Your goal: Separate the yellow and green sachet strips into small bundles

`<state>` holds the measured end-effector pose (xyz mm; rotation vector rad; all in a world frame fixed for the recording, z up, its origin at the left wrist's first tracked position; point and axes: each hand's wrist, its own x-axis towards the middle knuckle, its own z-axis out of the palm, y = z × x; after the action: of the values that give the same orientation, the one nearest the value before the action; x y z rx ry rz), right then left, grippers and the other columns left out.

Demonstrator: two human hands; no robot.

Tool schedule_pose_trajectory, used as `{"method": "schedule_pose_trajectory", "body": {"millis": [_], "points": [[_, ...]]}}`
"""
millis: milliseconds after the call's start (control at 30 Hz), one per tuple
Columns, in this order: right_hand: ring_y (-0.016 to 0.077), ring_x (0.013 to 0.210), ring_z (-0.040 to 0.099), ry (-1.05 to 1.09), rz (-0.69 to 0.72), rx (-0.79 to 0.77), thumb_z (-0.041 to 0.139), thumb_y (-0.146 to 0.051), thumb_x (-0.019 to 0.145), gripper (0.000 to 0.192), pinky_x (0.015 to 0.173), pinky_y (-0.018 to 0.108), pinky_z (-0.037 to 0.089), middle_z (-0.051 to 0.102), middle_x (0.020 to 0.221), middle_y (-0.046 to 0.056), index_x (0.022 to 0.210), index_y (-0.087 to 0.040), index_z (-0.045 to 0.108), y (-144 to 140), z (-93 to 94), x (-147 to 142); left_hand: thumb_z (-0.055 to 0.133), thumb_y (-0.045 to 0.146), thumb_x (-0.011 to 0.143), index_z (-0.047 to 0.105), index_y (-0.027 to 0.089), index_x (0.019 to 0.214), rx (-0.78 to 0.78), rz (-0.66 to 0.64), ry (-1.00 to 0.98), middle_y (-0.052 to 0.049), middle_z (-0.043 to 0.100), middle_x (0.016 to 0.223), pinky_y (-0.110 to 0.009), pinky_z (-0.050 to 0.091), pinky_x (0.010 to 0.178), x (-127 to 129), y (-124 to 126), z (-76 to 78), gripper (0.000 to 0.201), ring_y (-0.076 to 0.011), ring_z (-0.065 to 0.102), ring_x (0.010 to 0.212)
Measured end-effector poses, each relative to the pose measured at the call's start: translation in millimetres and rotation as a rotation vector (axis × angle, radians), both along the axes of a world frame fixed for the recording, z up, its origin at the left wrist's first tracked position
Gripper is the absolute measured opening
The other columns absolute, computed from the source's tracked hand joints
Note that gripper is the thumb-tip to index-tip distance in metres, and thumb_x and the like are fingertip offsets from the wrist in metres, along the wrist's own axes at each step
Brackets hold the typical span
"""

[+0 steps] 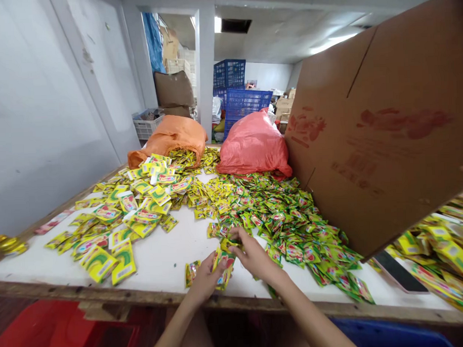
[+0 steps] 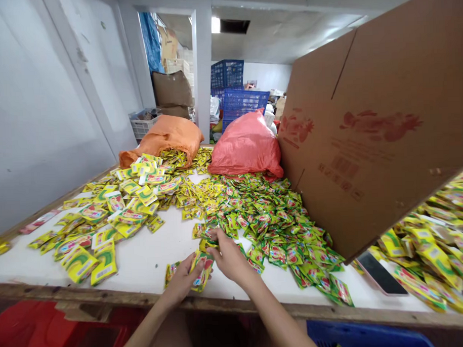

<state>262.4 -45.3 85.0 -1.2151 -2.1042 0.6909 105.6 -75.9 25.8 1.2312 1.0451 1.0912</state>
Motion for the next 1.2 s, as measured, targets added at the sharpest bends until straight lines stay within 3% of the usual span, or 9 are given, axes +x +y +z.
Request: {"method": "schedule_pose_trajectory", "body": {"millis": [233, 400, 500, 633, 767, 900, 1000, 1100, 1200], "points": [[0.0224, 0.096, 0.047, -0.085, -0.088, 0.133, 0.06, -0.022, 0.075, 0.004, 0.084, 0.036, 0.036, 0.054, 0.094, 0.005, 0.077, -0.021, 0.064, -8, -13.1, -3, 0.057, 0.039, 0.073, 0.058, 0.018, 0.089, 0.125, -0.064, 0.072, -0.002, 0.062, 0.084, -0.027, 0.042, 0.075, 4, 5, -5.4, 0.026, -0.0207, 0.053, 0.083], [0.0244, 0.109, 0.04, -0.151, -0.007, 0.013, 0.049, -0.028, 0.083, 0.024, 0.091, 0.041, 0.031, 0.053, 0.109, 0.005, 0.066, -0.021, 0.065, -20, -20.2, -5, 0.062, 0.037, 0.07, 0.049, 0.018, 0.072, 0.118, -0.038, 0.048, 0.002, 0.053, 0.068, -0.023, 0.039, 0.063, 0, 6, -15.8, 0.023, -0.0148, 0.05, 0.068], [0.0236, 0.105, 0.046, -0.068, 0.039, -0.086, 0.049, -0.033, 0.083, 0.019, 0.09, 0.04, 0.034, 0.056, 0.102, 0.006, 0.081, -0.022, 0.064, -24, -25.3, -1, 0.061, 0.035, 0.072, 0.044, 0.02, 0.094, 0.059, -0.068, -0.069, 0.002, 0.056, 0.071, -0.024, 0.041, 0.065, -1, 3, -12.8, 0.031, -0.0154, 0.053, 0.07], [0.0175, 0.09, 0.055, 0.332, -0.061, -0.124, 0.051, -0.033, 0.082, 0.029, 0.081, 0.031, 0.043, 0.056, 0.1, 0.005, 0.11, -0.022, 0.049, -31, -42.2, 1, 0.056, 0.033, 0.077, 0.026, 0.026, 0.109, 0.035, -0.002, -0.134, 0.005, 0.054, 0.071, -0.025, 0.043, 0.062, 1, -5, -5.6, 0.044, -0.0134, 0.056, 0.063], [0.0171, 0.083, 0.055, 0.378, -0.112, -0.083, 0.05, -0.031, 0.083, 0.019, 0.078, 0.029, 0.043, 0.059, 0.09, 0.004, 0.098, -0.02, 0.056, -33, -57.1, -1, 0.055, 0.03, 0.077, 0.032, 0.025, 0.103, 0.115, 0.031, -0.095, 0.003, 0.053, 0.08, -0.026, 0.044, 0.067, 1, -7, -7.8, 0.035, -0.0136, 0.058, 0.07], [0.0183, 0.082, 0.055, 0.307, -0.067, -0.032, 0.046, -0.03, 0.085, 0.021, 0.077, 0.03, 0.043, 0.06, 0.083, 0.004, 0.085, -0.019, 0.063, -28, -56.3, -3, 0.052, 0.033, 0.079, 0.044, 0.021, 0.092, 0.152, 0.036, 0.043, 0.003, 0.054, 0.072, -0.025, 0.044, 0.064, 0, -4, -16.3, 0.019, -0.0144, 0.056, 0.068], [0.0189, 0.087, 0.055, 0.348, -0.079, -0.001, 0.045, -0.029, 0.086, 0.021, 0.079, 0.031, 0.042, 0.06, 0.087, 0.005, 0.089, -0.019, 0.063, -25, -54.5, -5, 0.051, 0.032, 0.08, 0.049, 0.019, 0.087, 0.178, 0.041, 0.125, 0.001, 0.056, 0.072, -0.026, 0.044, 0.065, 0, -3, -18.5, 0.015, -0.0157, 0.056, 0.07], [0.0178, 0.082, 0.056, 0.452, -0.15, -0.005, 0.048, -0.028, 0.084, 0.028, 0.076, 0.029, 0.044, 0.06, 0.088, 0.005, 0.11, -0.019, 0.052, -25, -55.5, -8, 0.052, 0.028, 0.08, 0.048, 0.02, 0.101, 0.261, 0.139, 0.095, -0.005, 0.057, 0.098, -0.03, 0.043, 0.08, 3, -6, -14.6, 0.023, -0.0185, 0.056, 0.092], [0.0172, 0.082, 0.056, 0.439, -0.129, -0.009, 0.048, -0.027, 0.084, 0.022, 0.075, 0.028, 0.044, 0.061, 0.088, 0.004, 0.103, -0.02, 0.056, -27, -54.1, -9, 0.052, 0.024, 0.08, 0.045, 0.021, 0.11, 0.311, 0.213, 0.082, -0.007, 0.055, 0.111, -0.033, 0.041, 0.088, 5, -10, -7.1, 0.031, -0.0192, 0.052, 0.104]]}}
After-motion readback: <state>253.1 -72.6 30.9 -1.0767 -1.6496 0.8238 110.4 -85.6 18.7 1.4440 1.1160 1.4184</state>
